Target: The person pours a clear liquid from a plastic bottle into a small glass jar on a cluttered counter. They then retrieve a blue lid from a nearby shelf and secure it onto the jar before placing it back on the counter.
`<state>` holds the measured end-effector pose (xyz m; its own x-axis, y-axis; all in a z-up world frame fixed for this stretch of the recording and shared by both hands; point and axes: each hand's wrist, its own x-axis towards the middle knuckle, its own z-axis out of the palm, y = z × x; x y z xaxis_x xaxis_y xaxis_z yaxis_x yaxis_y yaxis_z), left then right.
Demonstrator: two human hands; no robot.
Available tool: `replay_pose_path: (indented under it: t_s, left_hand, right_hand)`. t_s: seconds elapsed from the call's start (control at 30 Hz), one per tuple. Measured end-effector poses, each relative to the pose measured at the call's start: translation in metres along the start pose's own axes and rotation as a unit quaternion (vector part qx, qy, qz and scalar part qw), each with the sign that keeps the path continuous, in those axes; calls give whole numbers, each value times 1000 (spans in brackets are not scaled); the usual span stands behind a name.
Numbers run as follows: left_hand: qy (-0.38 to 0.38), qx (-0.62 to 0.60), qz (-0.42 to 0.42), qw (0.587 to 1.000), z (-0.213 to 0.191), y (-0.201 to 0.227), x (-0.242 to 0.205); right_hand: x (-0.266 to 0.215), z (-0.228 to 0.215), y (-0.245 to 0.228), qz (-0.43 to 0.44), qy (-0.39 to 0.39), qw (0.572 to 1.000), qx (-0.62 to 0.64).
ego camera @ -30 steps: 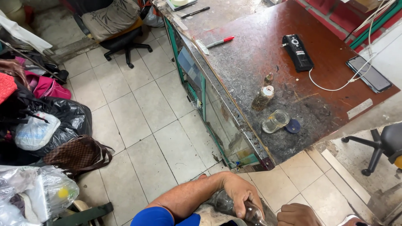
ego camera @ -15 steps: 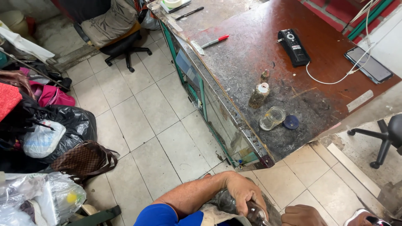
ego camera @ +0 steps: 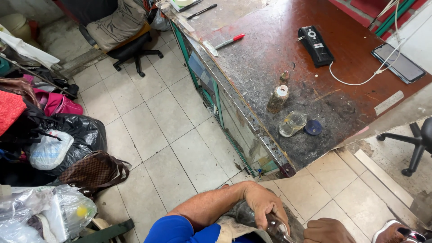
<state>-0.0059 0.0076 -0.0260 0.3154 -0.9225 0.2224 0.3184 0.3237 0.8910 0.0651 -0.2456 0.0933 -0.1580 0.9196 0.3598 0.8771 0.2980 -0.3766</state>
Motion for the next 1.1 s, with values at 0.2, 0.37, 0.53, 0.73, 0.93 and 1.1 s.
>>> replay_pose_path:
  t_s: [0.2,0.37,0.53,0.73,0.93,1.1]
  left_hand:
    - [34,75,-5,997,-7,-12,-11]
    - [67,228,2,971,24,39,-25]
    - [91,225,2,970,31,59,-19]
    - [96,222,47,969,40,77,-14]
    - [111,123,-48,985,36,73,-14]
    - [105,106,-31,988,40,72,-10]
  right_hand:
    - [2,-2,1,-23,-12,999,32]
    - [32,1,-9,-34,22,997,66]
    - [64,-23,-55,561,-494,661,-66]
    - [74,-75,-59,171,15,985,-36]
    - [75,-78,-54,193,-252,943,-98]
    - [77,-75,-53,123,-221,962,-105]
